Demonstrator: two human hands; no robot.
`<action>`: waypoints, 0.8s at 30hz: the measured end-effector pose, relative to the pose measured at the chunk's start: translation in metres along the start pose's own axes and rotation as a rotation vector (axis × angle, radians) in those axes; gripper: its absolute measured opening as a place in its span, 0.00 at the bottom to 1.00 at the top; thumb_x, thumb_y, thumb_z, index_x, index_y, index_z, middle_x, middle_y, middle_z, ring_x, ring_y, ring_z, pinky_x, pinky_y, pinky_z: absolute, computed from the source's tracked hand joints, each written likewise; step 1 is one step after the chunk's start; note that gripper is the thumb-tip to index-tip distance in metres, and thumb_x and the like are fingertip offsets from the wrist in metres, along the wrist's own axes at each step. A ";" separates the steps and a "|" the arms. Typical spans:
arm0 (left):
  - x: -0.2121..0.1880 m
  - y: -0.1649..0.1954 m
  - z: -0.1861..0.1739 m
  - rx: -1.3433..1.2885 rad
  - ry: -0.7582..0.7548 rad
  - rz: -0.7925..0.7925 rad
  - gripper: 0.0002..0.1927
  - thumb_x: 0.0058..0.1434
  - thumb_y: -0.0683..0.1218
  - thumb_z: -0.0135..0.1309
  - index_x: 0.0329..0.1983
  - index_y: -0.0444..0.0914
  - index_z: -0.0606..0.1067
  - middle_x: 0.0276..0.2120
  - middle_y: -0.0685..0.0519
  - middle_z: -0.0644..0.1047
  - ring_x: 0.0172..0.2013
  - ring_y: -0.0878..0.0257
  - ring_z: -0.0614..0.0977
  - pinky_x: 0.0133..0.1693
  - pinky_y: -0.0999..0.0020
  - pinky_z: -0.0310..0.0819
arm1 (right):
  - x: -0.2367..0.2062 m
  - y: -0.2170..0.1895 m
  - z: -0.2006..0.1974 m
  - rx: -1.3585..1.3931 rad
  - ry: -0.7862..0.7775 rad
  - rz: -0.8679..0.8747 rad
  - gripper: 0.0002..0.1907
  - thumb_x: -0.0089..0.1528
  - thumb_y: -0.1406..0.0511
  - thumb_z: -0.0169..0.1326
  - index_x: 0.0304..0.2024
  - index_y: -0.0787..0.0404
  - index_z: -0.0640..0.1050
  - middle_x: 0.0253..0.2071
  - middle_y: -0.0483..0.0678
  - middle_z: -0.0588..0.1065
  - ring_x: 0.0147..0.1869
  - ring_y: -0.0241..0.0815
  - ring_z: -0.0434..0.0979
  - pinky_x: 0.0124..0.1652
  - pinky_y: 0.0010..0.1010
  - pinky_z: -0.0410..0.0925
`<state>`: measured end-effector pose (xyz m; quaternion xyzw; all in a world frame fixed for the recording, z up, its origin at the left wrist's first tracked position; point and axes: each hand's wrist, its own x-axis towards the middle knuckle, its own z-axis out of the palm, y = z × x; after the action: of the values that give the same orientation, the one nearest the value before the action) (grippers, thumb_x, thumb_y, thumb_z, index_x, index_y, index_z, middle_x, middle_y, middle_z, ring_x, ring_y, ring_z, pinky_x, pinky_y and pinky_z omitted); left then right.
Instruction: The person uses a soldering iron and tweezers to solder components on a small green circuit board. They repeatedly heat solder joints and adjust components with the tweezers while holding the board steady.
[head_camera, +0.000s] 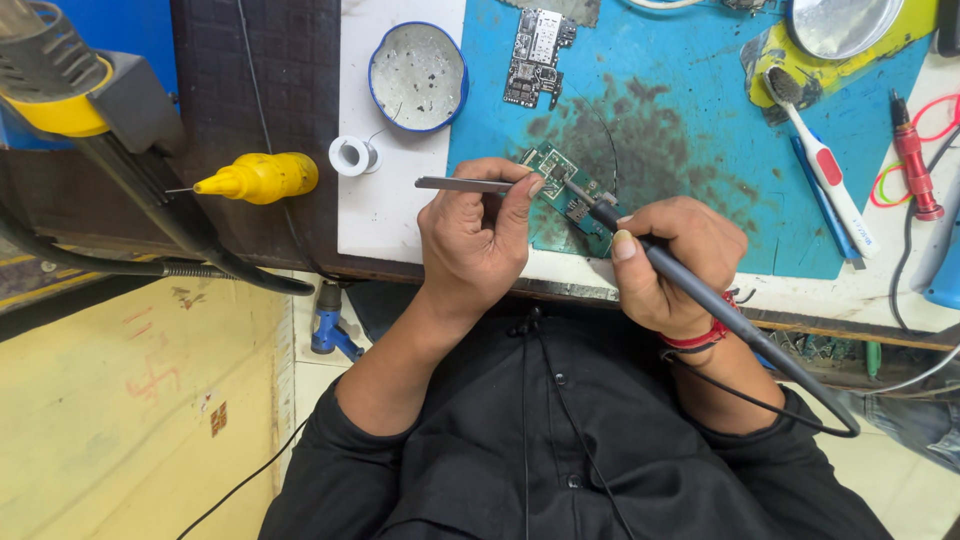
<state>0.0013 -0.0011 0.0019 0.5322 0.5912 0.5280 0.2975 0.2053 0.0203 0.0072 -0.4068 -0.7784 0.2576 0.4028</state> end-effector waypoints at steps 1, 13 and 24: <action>0.000 0.000 0.000 0.002 0.001 -0.004 0.05 0.72 0.41 0.59 0.45 0.35 0.75 0.32 0.55 0.80 0.27 0.74 0.76 0.29 0.77 0.69 | 0.000 0.000 0.000 0.002 0.002 -0.005 0.06 0.67 0.68 0.58 0.39 0.65 0.75 0.33 0.51 0.77 0.30 0.46 0.76 0.33 0.32 0.67; 0.000 0.000 0.000 -0.002 0.000 0.002 0.05 0.72 0.42 0.59 0.45 0.35 0.75 0.32 0.56 0.80 0.26 0.75 0.76 0.26 0.79 0.68 | 0.000 0.001 0.000 -0.003 0.008 -0.011 0.05 0.67 0.69 0.58 0.39 0.65 0.75 0.33 0.51 0.76 0.30 0.46 0.76 0.33 0.31 0.67; 0.000 -0.002 0.000 -0.004 -0.005 0.011 0.06 0.72 0.42 0.59 0.45 0.35 0.75 0.32 0.55 0.80 0.26 0.75 0.76 0.28 0.77 0.69 | 0.000 0.000 0.001 0.004 0.019 -0.008 0.05 0.66 0.70 0.58 0.39 0.66 0.75 0.32 0.51 0.76 0.29 0.46 0.76 0.33 0.31 0.68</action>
<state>0.0012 -0.0009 0.0001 0.5359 0.5866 0.5296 0.2971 0.2048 0.0208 0.0070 -0.4053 -0.7758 0.2536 0.4118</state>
